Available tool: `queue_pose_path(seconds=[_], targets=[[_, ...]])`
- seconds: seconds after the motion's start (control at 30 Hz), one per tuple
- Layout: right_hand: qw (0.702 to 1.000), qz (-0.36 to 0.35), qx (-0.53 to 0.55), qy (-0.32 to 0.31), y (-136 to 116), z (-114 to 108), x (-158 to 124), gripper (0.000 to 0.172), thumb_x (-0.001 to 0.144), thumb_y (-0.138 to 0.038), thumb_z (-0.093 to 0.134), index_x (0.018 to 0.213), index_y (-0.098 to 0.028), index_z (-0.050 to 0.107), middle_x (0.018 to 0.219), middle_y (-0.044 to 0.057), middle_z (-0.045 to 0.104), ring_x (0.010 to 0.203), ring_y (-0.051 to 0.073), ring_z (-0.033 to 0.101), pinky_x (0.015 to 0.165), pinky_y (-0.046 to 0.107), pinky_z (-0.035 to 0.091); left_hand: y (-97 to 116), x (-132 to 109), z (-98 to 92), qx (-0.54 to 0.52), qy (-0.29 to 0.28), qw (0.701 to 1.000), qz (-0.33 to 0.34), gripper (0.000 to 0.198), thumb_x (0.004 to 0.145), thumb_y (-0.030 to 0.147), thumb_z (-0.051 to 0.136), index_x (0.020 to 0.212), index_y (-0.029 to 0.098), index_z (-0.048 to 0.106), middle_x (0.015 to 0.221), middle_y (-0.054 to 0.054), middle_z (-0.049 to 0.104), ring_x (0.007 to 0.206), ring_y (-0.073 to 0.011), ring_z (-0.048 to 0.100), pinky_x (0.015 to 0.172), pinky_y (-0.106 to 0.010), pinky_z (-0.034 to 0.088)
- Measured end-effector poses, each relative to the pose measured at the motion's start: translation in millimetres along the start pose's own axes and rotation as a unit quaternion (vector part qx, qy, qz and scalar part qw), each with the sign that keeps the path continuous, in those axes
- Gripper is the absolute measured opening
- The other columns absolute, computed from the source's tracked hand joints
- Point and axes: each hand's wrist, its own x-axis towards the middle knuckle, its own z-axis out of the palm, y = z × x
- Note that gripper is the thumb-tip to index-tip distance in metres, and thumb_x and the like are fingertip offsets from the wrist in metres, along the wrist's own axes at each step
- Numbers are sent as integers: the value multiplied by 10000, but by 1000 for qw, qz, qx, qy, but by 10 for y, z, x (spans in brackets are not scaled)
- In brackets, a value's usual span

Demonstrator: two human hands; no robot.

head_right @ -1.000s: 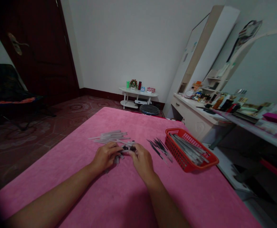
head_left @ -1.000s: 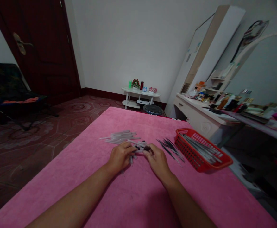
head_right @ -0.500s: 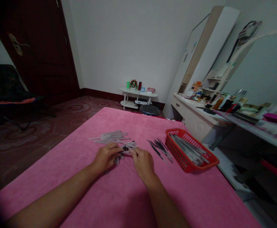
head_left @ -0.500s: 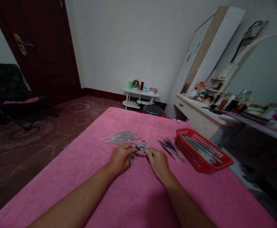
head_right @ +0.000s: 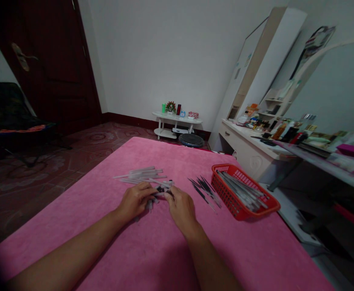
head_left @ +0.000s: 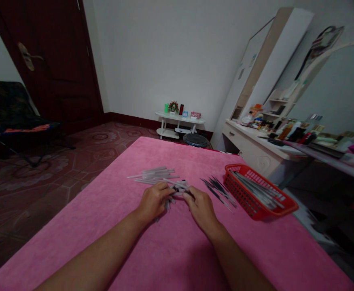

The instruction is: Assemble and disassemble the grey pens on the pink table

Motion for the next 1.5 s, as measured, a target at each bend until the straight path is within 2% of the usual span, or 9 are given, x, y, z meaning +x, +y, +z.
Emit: queue_pose_path(seconds=[0.1,0.2,0.33,0.47,0.57,0.83,1.2,1.33,1.5], targets=[[999,36,27,-9,32,27,-6,369,935,-381,395,684,-192,587,620,12,602,577,137,552,543,219,354,-6,9,-1,-31,22,999,-6,265,805,109,542,971,232,709,829,-57,655,811,-187,600,708,-287,476],[995,51,89,-5,77,66,-4,422,947,-437,355,688,-188,575,588,0,580,537,127,543,515,212,351,-12,37,1,-145,110,981,-68,195,812,147,558,932,206,700,894,-68,691,880,-201,629,808,-336,490],[991,56,123,-7,111,120,0,383,931,-445,397,715,-187,580,608,-5,590,541,124,552,514,207,366,-17,95,-4,-387,242,864,-211,135,818,254,601,917,163,613,930,-85,704,891,-212,672,833,-363,517],[991,57,124,-18,91,151,-14,354,918,-424,423,716,-184,588,617,-3,599,525,122,549,513,211,377,-44,125,5,-557,259,743,-265,316,758,338,696,965,160,536,1026,-112,690,936,-243,682,803,-367,544],[993,49,110,-17,76,143,-15,304,907,-383,444,740,-187,605,633,-4,609,542,127,559,530,217,387,-64,119,24,-609,242,697,-290,371,717,328,745,967,158,530,1027,-114,693,958,-255,678,791,-354,551],[993,77,-77,47,333,-101,95,120,748,-167,569,786,-193,680,820,44,688,771,174,617,690,257,413,-81,94,39,-607,225,685,-333,393,695,335,762,963,163,533,984,-106,711,796,-230,711,634,-317,575],[972,127,-121,-156,492,-574,99,100,595,-292,740,629,-213,690,609,22,670,553,156,579,488,240,300,-113,115,39,-614,256,676,-318,344,678,287,777,905,158,551,926,-60,710,844,-197,704,716,-291,573],[967,113,-153,-171,444,-560,45,152,492,-126,739,584,-237,687,566,-12,646,516,130,550,474,225,257,-110,109,38,-613,250,678,-318,357,671,293,781,900,158,544,900,-60,716,841,-197,705,705,-280,575],[985,95,-94,-113,305,-354,65,94,571,-146,681,643,-206,688,571,-1,634,522,127,536,473,217,272,-63,112,30,-614,235,677,-331,365,678,293,778,908,150,535,874,-71,720,791,-189,709,683,-269,580]])
